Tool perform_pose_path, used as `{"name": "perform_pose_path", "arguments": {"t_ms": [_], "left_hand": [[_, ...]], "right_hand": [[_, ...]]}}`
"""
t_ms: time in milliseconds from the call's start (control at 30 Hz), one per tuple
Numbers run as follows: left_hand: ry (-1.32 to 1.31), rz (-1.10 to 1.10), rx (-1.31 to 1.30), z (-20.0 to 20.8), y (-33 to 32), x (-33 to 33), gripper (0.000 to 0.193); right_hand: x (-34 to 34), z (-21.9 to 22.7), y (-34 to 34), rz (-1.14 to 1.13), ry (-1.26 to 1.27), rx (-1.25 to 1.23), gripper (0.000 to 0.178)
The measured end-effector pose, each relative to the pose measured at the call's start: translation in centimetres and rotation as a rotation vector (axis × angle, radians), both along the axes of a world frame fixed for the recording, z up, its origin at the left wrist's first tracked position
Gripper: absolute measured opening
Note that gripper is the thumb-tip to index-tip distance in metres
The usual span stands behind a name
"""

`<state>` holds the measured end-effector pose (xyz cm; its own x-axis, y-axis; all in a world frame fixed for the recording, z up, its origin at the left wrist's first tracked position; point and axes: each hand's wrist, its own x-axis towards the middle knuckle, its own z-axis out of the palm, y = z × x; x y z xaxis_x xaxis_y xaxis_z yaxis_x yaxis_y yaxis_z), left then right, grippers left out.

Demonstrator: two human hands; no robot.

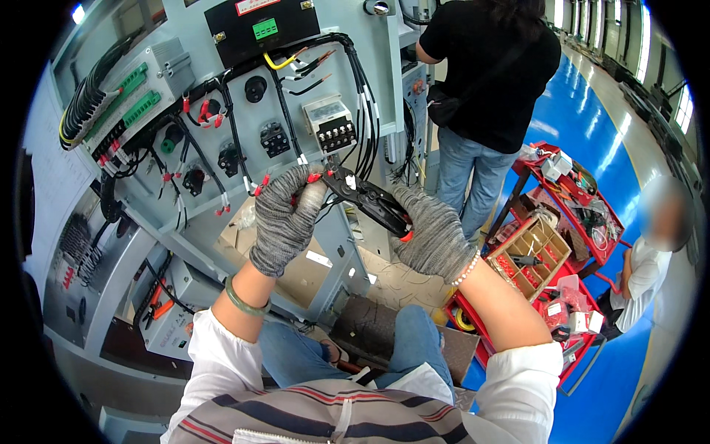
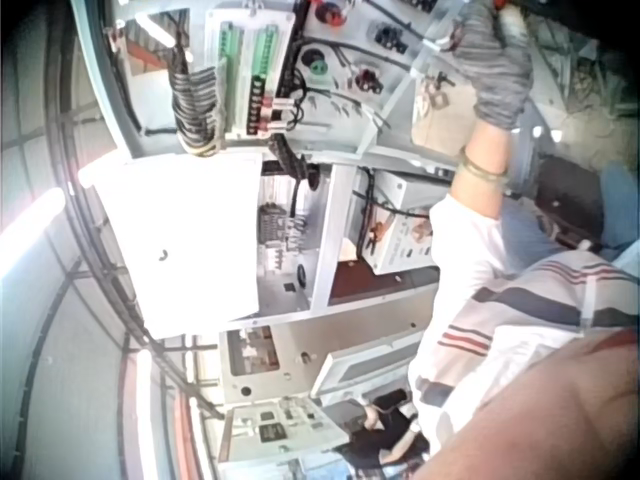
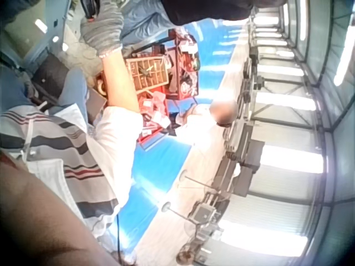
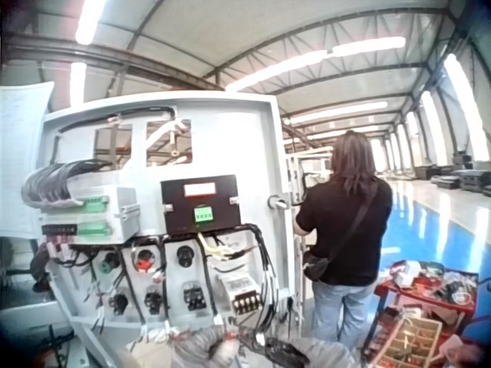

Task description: The person strips insulation from multiple black wires and inserts them into terminal blocks inside an open electrical panel. The person uses wire strippers and handles the wires one at a time while seated on a step stool. Other people are visible in the background.

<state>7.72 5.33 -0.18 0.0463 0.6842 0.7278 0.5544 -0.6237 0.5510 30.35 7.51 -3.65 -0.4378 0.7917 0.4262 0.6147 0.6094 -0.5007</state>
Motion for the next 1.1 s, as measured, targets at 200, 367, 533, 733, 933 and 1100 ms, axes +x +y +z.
{"name": "perform_pose_path", "arguments": {"t_ms": [200, 367, 533, 733, 933, 1100], "left_hand": [[-0.094, -0.007, -0.051, -0.7, -0.5, -0.2, 0.02], [-0.223, -0.094, 0.101, -4.8, -3.8, 1.3, 0.038], [-1.548, -0.567, -1.145, -13.0, -7.3, 3.1, 0.034], [-1.86, -0.664, -0.897, -17.2, -8.3, 3.7, 0.043], [-1.901, -0.764, -0.803, -16.6, -8.5, 3.9, 0.048], [-1.921, -0.718, -0.747, -17.3, -8.4, 4.1, 0.038]], "right_hand": [[1.0, -1.2, -1.9, 0.124, 0.351, -0.061, 0.083], [2.1, -3.2, -3.5, 0.022, 0.312, -0.028, 0.057], [0.0, -6.2, -6.8, 0.024, 0.122, 0.076, 0.034], [-3.0, -8.6, -9.1, 0.153, 0.379, -0.444, 0.028], [-4.7, -10.2, -9.3, 0.099, 0.315, -0.343, 0.032], [-5.4, -10.5, -9.4, 0.094, 0.285, -0.27, 0.031]]}}
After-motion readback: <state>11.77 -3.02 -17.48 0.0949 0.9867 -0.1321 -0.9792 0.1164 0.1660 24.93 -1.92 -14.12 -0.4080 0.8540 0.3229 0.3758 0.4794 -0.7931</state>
